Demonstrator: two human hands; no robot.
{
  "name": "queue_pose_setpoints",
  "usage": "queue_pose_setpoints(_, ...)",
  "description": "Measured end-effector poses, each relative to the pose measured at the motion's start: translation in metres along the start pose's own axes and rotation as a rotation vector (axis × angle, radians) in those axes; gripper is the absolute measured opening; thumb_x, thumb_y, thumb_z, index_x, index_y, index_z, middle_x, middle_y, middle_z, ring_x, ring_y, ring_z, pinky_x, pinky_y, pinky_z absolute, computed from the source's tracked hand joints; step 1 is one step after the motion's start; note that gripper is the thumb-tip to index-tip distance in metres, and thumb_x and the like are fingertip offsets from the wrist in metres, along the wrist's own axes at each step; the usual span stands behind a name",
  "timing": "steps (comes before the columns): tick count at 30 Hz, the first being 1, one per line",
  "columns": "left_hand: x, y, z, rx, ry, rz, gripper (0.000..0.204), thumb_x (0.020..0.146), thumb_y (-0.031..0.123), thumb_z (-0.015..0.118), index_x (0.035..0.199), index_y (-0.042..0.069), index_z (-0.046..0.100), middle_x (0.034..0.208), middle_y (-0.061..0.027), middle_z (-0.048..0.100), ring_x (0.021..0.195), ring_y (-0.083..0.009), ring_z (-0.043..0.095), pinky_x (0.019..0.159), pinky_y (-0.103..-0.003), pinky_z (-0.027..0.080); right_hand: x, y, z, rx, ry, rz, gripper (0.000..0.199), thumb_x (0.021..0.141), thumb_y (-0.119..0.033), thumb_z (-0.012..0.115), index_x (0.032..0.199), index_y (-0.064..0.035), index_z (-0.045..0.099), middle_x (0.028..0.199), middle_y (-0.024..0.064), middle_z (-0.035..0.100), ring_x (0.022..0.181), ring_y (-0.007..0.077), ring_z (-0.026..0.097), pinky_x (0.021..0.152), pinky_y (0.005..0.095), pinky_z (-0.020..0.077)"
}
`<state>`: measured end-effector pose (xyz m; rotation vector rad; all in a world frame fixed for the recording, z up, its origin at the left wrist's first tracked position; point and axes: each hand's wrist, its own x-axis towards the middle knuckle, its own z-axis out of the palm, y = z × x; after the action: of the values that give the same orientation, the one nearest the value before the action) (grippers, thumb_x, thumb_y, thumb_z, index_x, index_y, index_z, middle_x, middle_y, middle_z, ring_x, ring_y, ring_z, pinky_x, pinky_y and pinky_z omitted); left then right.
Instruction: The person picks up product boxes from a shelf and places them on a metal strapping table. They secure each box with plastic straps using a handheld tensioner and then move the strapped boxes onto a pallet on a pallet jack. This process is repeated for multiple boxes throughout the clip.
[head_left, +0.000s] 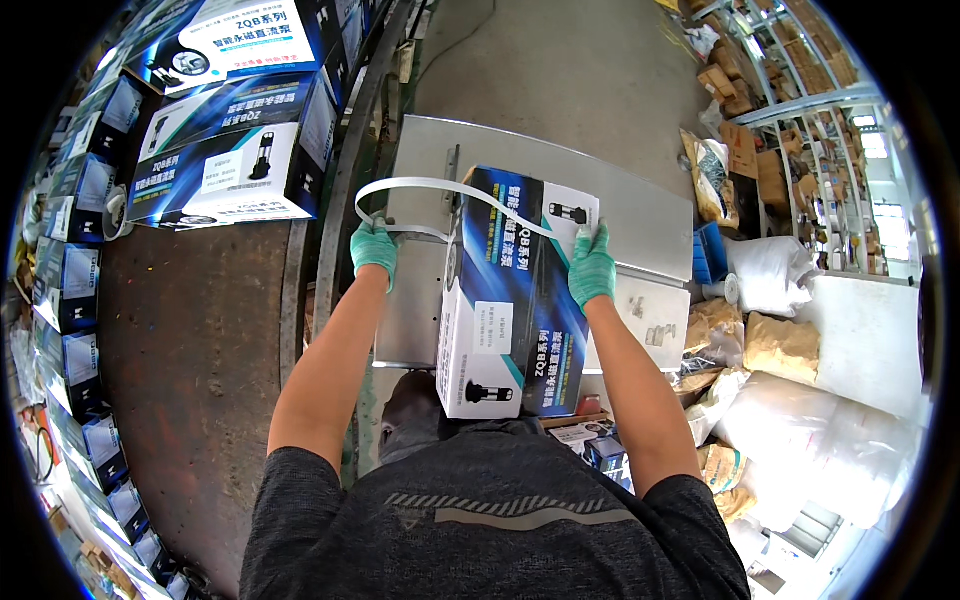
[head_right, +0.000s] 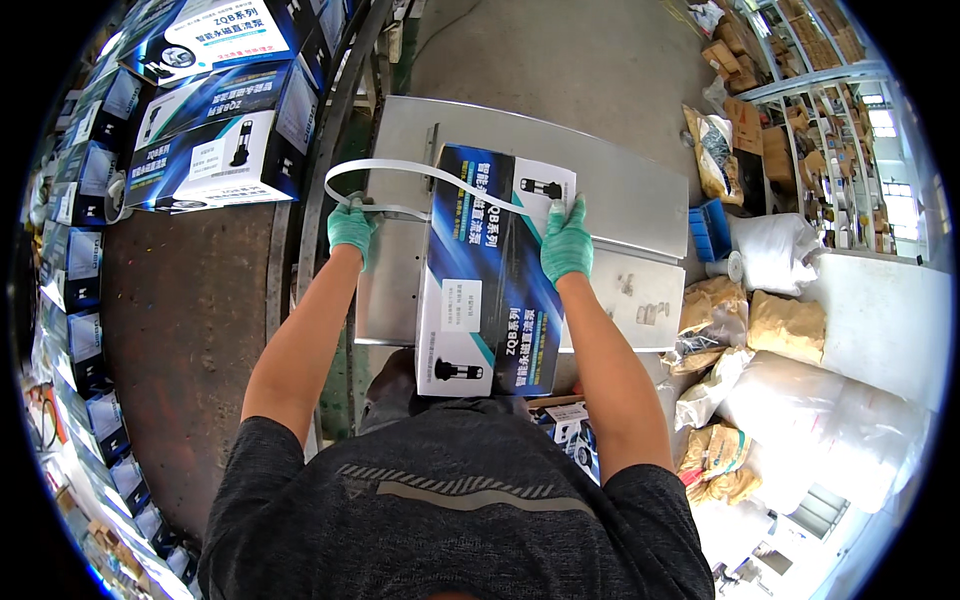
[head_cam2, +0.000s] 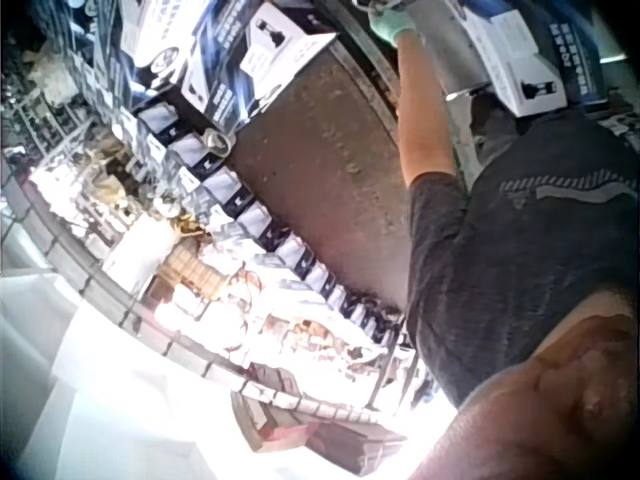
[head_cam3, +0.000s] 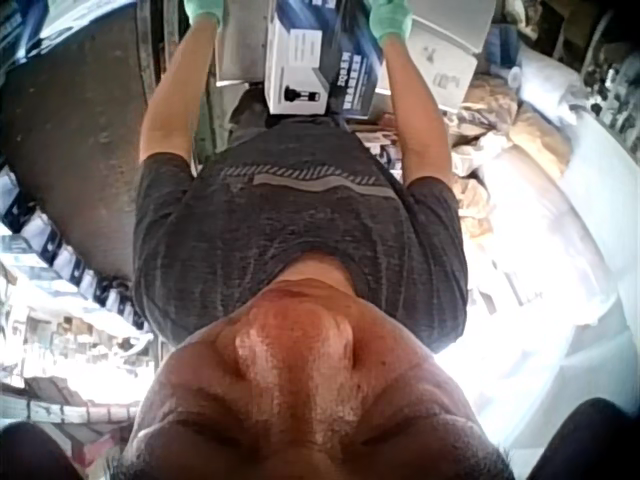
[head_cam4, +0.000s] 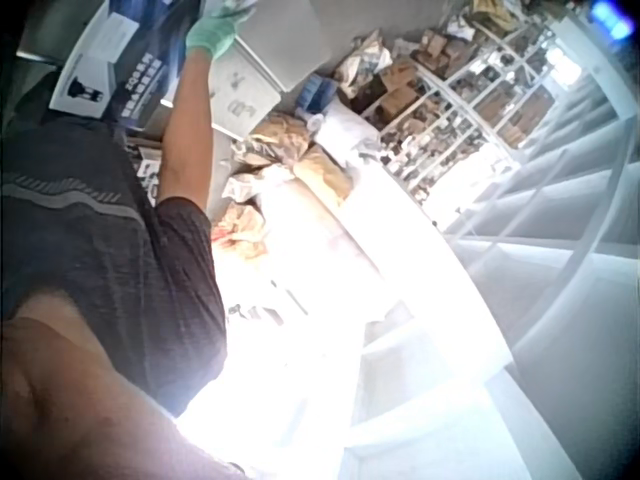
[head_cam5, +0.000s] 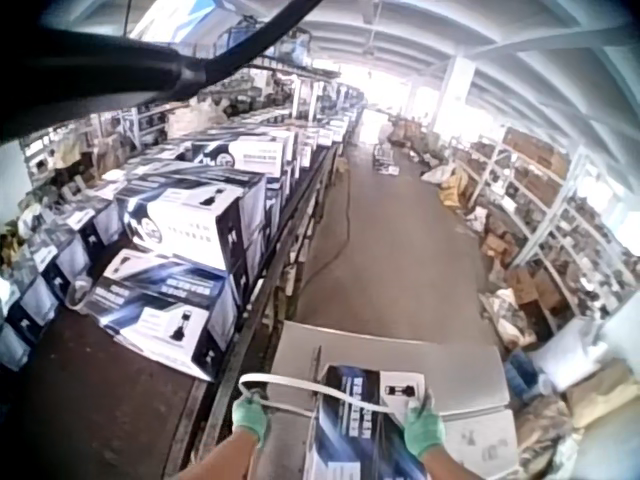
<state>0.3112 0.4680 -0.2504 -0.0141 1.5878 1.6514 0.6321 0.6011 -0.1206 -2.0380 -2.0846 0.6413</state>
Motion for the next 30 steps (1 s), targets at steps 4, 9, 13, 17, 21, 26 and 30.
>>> queue_pose_setpoints(4, -0.012, 0.005, 0.01, 0.003, -0.002, 0.069, 0.024, 0.105, 0.014, 0.052, 0.125, 0.006, 0.063, 0.106, -0.0058, 0.067, 0.089, -0.0157, 0.066, 0.076, -0.032, 0.058, 0.0, 0.002, 0.001, -0.009, -0.009, 0.015, 0.076, 0.102, -0.061, 0.024, 0.158, -0.0102, 0.02, 0.106, 0.0304, 0.069, 0.096, 0.0479, 0.067, 0.083, 0.0538, 0.0523)
queue_pose_setpoints(9, -0.013, 0.015, -0.001, 0.062, -0.021, 0.098, 0.022, 0.104, 0.012, 0.055, 0.123, 0.007, 0.066, 0.106, -0.0051, 0.069, 0.082, -0.0134, 0.065, 0.071, -0.029, 0.057, 0.002, 0.005, 0.001, 0.003, -0.025, 0.026, 0.075, 0.103, -0.061, 0.024, 0.158, -0.0102, 0.019, 0.106, 0.0302, 0.069, 0.096, 0.0475, 0.067, 0.083, 0.0539, 0.0523)
queue_pose_setpoints(13, -0.001, 0.001, -0.012, 0.35, 0.051, 0.264, 0.027, 0.103, 0.012, 0.057, 0.126, 0.01, 0.07, 0.092, -0.0037, 0.068, 0.073, -0.0079, 0.058, 0.065, -0.029, 0.056, 0.0, 0.0, -0.001, 0.005, -0.039, 0.034, 0.075, 0.103, -0.06, 0.024, 0.158, -0.01, 0.02, 0.105, 0.0302, 0.069, 0.096, 0.0476, 0.067, 0.082, 0.0538, 0.0524)
queue_pose_setpoints(17, -0.008, -0.014, 0.008, 0.203, -0.017, 0.162, 0.03, 0.102, 0.009, 0.058, 0.131, 0.008, 0.066, 0.108, -0.0068, 0.07, 0.077, -0.0122, 0.065, 0.066, -0.027, 0.059, 0.003, 0.006, 0.003, 0.029, -0.013, -0.005, 0.075, 0.103, -0.06, 0.025, 0.158, -0.0097, 0.02, 0.104, 0.0302, 0.069, 0.094, 0.0476, 0.067, 0.082, 0.0536, 0.0524)
queue_pose_setpoints(21, -0.017, -0.016, 0.023, 0.122, -0.02, 0.106, 0.032, 0.102, 0.006, 0.055, 0.132, 0.008, 0.065, 0.112, -0.0094, 0.07, 0.08, -0.0149, 0.067, 0.069, -0.028, 0.061, 0.003, 0.009, 0.005, 0.029, 0.003, -0.011, 0.074, 0.103, -0.059, 0.025, 0.158, -0.0096, 0.02, 0.103, 0.0299, 0.069, 0.093, 0.0473, 0.068, 0.081, 0.0537, 0.0522)
queue_pose_setpoints(26, -0.015, -0.016, 0.027, 0.365, -0.053, 0.238, 0.03, 0.102, 0.011, 0.057, 0.13, 0.006, 0.066, 0.1, -0.0086, 0.072, 0.078, -0.0133, 0.066, 0.07, -0.03, 0.061, 0.003, 0.007, 0.002, 0.023, -0.015, 0.011, 0.074, 0.103, -0.06, 0.024, 0.158, -0.0104, 0.02, 0.102, 0.0293, 0.069, 0.094, 0.0475, 0.067, 0.081, 0.0539, 0.052)
queue_pose_setpoints(30, -0.013, -0.015, 0.029, 0.818, -0.01, 0.437, 0.032, 0.101, 0.02, 0.06, 0.131, 0.011, 0.065, 0.078, -0.0135, 0.07, 0.065, -0.0206, 0.064, 0.064, -0.039, 0.053, 0.002, 0.002, 0.0, 0.03, -0.03, 0.012, 0.074, 0.103, -0.06, 0.022, 0.158, -0.0115, 0.019, 0.104, 0.029, 0.07, 0.095, 0.0475, 0.067, 0.082, 0.0538, 0.0521)
